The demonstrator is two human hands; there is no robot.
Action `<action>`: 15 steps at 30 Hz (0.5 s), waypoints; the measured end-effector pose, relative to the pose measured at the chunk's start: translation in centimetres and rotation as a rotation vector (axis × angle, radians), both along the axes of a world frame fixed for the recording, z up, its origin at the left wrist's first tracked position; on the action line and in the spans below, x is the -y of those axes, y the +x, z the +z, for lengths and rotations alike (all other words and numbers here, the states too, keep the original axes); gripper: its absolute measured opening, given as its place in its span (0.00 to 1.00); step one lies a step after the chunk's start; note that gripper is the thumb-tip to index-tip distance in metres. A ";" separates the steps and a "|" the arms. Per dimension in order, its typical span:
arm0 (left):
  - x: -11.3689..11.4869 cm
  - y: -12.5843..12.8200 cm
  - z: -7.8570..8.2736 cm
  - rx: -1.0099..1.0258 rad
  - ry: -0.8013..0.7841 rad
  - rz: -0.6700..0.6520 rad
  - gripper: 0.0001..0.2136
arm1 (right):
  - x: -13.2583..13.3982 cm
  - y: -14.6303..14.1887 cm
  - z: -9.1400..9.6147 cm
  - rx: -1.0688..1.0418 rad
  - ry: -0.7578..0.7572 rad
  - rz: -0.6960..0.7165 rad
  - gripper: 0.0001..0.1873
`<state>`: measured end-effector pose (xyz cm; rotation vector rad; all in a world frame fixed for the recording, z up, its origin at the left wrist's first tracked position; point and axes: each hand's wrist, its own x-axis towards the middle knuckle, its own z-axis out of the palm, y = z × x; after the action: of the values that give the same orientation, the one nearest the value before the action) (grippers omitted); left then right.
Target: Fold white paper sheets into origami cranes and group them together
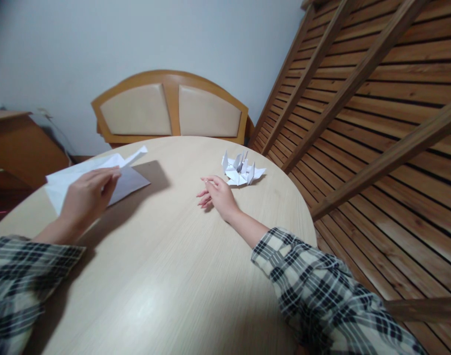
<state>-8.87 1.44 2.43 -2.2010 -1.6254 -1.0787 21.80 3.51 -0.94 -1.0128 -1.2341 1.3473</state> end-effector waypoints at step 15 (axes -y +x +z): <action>4.2 10.5 -2.8 -0.261 -0.252 -0.735 0.13 | 1.0 0.1 0.8 -0.268 -0.220 0.324 0.19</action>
<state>1.68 -2.71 -0.35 -3.0648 -0.8827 -0.6822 21.86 2.48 -0.12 -0.7677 -1.0929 1.8388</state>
